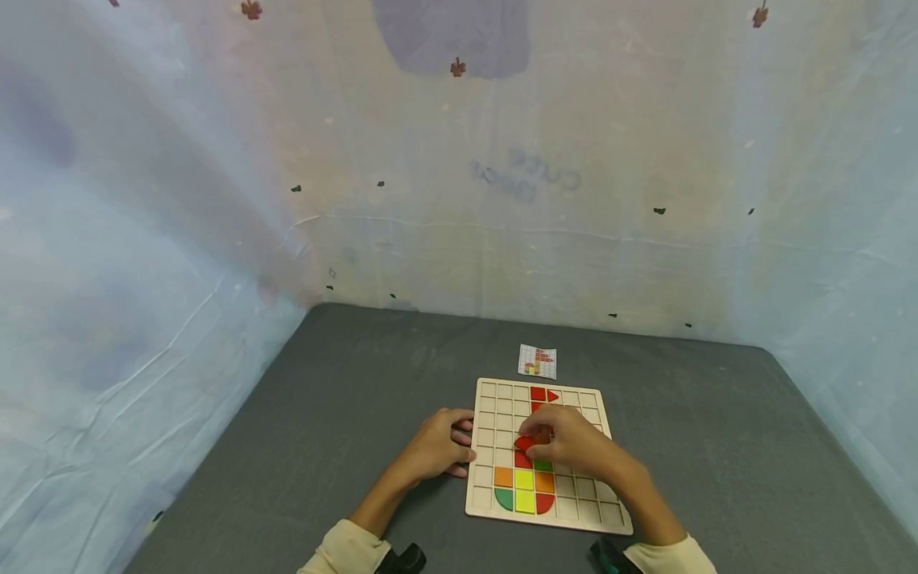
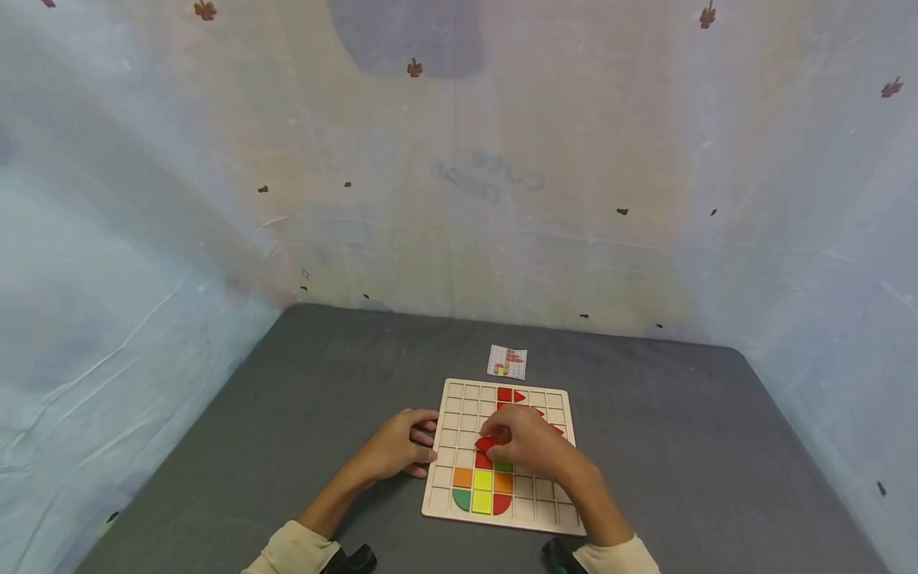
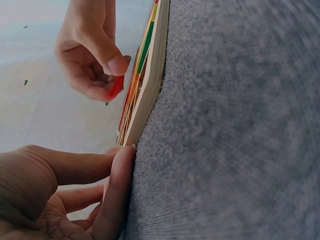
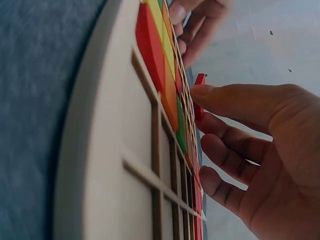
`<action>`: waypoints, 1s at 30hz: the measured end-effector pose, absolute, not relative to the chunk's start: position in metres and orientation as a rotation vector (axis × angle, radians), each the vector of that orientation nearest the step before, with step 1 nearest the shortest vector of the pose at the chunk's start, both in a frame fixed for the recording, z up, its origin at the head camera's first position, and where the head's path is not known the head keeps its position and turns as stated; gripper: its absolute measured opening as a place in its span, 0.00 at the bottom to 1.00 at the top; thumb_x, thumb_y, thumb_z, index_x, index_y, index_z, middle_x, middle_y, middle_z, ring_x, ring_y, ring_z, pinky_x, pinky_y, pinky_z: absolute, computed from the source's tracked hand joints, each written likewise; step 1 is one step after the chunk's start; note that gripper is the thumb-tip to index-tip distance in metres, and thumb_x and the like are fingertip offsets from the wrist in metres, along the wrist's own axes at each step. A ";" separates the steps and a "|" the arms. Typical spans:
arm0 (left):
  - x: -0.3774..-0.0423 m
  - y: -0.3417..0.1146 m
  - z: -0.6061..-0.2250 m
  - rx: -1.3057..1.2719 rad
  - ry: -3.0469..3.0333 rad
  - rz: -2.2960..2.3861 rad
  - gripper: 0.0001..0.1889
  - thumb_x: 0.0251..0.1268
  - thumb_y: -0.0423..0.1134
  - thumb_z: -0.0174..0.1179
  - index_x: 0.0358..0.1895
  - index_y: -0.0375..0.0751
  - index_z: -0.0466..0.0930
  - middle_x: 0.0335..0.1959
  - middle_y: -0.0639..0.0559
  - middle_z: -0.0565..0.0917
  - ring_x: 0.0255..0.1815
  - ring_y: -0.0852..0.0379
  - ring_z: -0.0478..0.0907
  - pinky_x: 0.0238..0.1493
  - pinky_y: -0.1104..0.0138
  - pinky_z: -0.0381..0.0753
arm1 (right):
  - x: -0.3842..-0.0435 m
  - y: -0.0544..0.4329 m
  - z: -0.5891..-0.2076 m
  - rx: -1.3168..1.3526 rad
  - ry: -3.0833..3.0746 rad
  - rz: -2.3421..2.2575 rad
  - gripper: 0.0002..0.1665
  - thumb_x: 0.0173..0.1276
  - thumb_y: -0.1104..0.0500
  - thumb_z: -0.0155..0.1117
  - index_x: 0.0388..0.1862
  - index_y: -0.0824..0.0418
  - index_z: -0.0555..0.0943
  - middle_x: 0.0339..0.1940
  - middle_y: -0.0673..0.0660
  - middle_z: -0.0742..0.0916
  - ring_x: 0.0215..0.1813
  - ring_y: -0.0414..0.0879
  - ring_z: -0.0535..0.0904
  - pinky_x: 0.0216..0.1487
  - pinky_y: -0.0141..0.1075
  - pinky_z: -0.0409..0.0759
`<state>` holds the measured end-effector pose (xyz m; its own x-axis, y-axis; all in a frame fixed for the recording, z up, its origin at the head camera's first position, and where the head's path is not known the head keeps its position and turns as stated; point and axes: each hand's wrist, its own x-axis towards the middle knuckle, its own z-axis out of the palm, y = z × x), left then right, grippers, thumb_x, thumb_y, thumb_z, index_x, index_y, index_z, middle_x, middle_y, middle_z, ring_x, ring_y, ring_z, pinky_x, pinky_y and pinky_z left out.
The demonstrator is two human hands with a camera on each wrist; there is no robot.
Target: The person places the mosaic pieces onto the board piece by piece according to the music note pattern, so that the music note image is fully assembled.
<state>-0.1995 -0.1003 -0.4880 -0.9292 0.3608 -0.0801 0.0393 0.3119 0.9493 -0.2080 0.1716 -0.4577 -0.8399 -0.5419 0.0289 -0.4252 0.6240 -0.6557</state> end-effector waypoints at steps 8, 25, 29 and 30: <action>-0.201 -0.100 -0.489 0.363 2.292 1.662 0.34 0.59 0.20 0.70 0.72 0.27 0.73 0.55 0.41 0.77 0.48 0.51 0.80 0.29 0.60 0.93 | -0.208 0.157 -0.460 -0.816 2.568 -1.056 0.13 0.65 0.63 0.78 0.49 0.57 0.89 0.39 0.49 0.87 0.36 0.39 0.79 0.36 0.31 0.81; -0.201 -0.102 -0.488 0.358 2.282 1.668 0.35 0.59 0.20 0.70 0.72 0.28 0.73 0.56 0.41 0.77 0.49 0.50 0.81 0.29 0.60 0.93 | -0.207 0.143 -0.458 -0.890 2.545 -1.019 0.16 0.65 0.61 0.80 0.51 0.55 0.89 0.45 0.47 0.90 0.46 0.44 0.83 0.49 0.38 0.86; -0.201 -0.101 -0.488 0.353 2.288 1.659 0.35 0.59 0.21 0.71 0.72 0.28 0.73 0.56 0.41 0.77 0.50 0.50 0.81 0.29 0.60 0.93 | -0.207 0.142 -0.458 -0.901 2.521 -1.012 0.15 0.65 0.64 0.79 0.50 0.54 0.90 0.43 0.46 0.89 0.45 0.43 0.83 0.49 0.37 0.86; -0.201 -0.101 -0.488 0.350 2.289 1.658 0.34 0.59 0.21 0.71 0.72 0.28 0.73 0.55 0.41 0.77 0.50 0.50 0.81 0.29 0.60 0.93 | -0.206 0.141 -0.458 -0.900 2.518 -1.011 0.15 0.65 0.64 0.78 0.50 0.54 0.90 0.43 0.46 0.89 0.45 0.43 0.83 0.49 0.36 0.85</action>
<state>-0.2007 -0.1012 -0.4879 -0.9277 0.3618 -0.0922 0.0253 0.3073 0.9513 -0.2064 0.1415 -0.4584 -0.7659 -0.6423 -0.0270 -0.4452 0.5603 -0.6985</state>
